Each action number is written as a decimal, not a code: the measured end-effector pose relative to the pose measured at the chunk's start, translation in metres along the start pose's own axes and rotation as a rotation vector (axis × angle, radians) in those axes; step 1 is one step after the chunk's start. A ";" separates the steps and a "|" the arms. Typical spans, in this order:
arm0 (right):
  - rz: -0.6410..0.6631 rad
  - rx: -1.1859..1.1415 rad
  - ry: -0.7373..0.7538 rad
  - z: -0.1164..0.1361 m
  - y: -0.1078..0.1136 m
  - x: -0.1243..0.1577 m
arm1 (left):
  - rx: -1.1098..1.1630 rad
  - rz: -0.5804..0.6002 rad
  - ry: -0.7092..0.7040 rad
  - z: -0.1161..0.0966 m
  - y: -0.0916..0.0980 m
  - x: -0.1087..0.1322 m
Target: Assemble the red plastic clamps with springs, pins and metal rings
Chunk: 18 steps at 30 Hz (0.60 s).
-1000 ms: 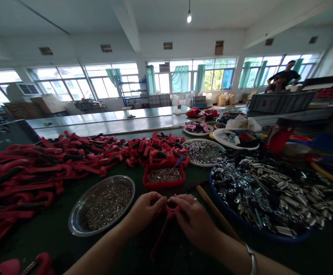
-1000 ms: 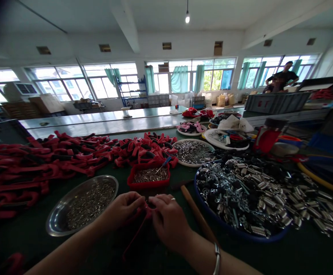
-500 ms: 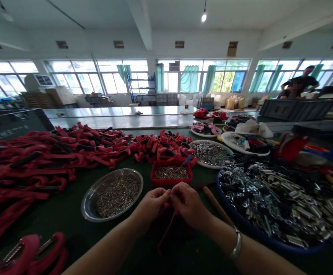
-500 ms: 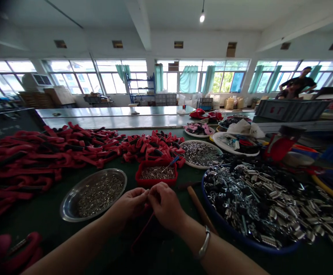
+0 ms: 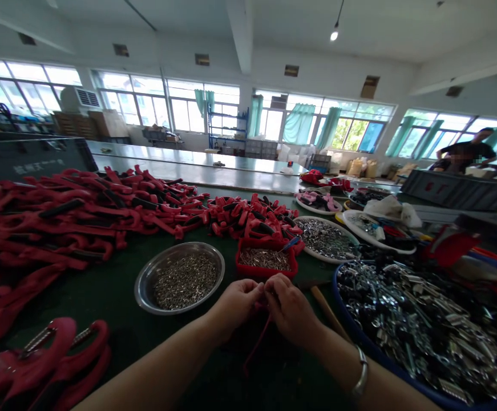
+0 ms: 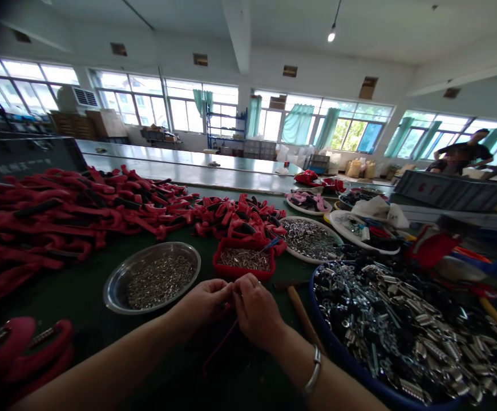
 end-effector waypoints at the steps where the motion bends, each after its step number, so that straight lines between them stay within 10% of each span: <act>1: 0.017 0.012 -0.008 -0.002 -0.001 0.001 | -0.068 -0.010 -0.041 -0.002 0.002 0.000; 10: 0.499 0.299 -0.072 -0.015 -0.008 -0.008 | -0.962 -0.203 -0.293 -0.016 0.021 0.023; 18: 0.628 0.400 -0.100 -0.008 -0.012 -0.024 | -1.038 -0.151 -0.264 -0.015 0.017 0.024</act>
Point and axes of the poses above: each hand's wrist, its own x-axis away from the middle knuckle, its own y-axis out of the back of the hand, z = x × y, the point moved 6 cm from there along -x, towards the middle knuckle, and after that the axes turned 4 degrees about -z, right-handed, at the moved point
